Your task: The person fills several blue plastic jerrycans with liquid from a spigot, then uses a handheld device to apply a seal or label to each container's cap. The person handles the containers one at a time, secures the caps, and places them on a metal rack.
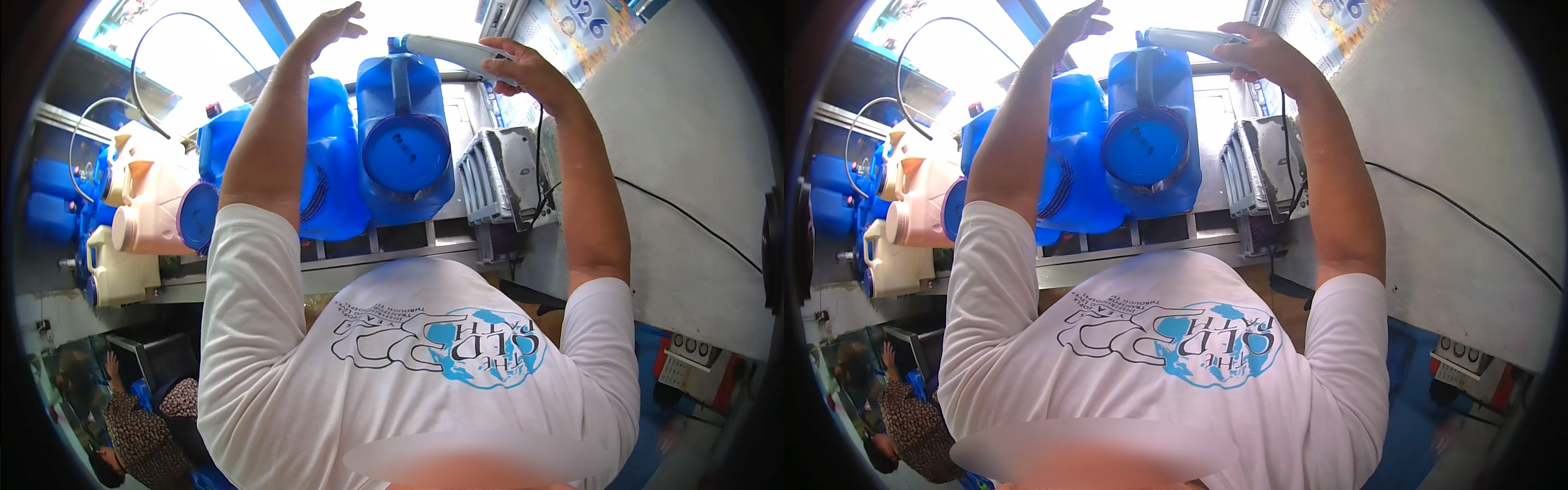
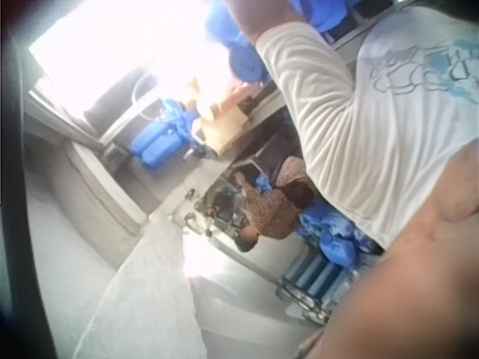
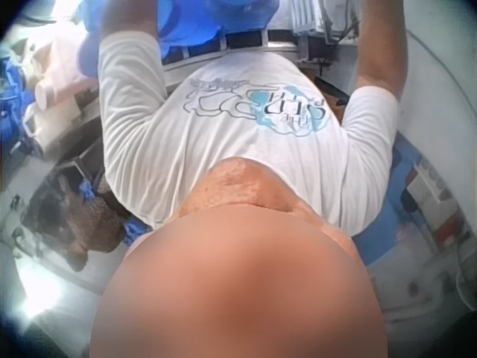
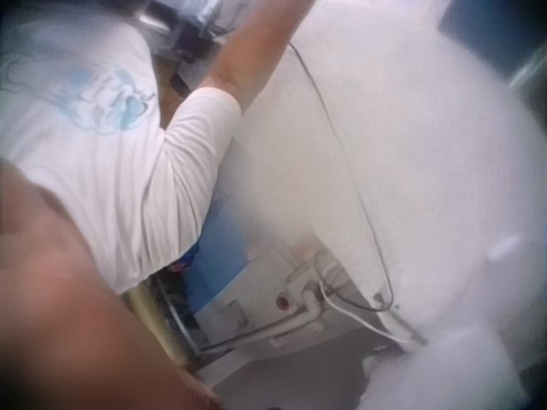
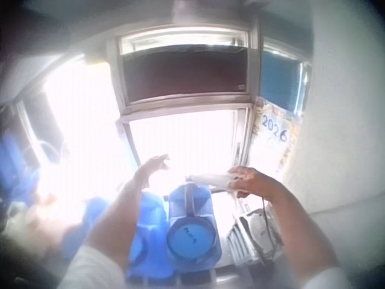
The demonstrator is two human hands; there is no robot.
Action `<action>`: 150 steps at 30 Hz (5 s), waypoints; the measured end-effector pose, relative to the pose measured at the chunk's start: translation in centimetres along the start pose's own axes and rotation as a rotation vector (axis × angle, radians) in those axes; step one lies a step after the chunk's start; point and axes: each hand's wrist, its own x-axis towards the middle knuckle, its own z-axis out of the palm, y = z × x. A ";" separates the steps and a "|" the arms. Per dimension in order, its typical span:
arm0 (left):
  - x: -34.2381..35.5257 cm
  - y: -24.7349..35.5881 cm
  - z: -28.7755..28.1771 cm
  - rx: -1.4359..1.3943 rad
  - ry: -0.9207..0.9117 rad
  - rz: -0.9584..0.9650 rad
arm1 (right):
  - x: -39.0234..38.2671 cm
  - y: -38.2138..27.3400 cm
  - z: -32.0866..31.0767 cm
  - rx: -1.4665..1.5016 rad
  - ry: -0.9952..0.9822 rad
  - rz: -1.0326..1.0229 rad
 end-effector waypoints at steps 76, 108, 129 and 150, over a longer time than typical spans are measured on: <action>-9.2 -5.2 -8.6 0.502 0.099 -0.020 | 7.8 -7.3 8.3 -0.161 -0.252 -0.125; -27.7 0.6 -13.5 1.455 0.266 -0.439 | 6.0 -7.7 9.3 -0.133 -0.161 -0.091; -12.6 -2.2 -8.0 0.770 0.069 0.173 | 4.1 -10.8 10.5 -0.208 -0.142 -0.073; -14.1 -1.9 -9.7 0.770 0.216 0.161 | 6.1 -10.0 12.9 -0.198 -0.121 -0.149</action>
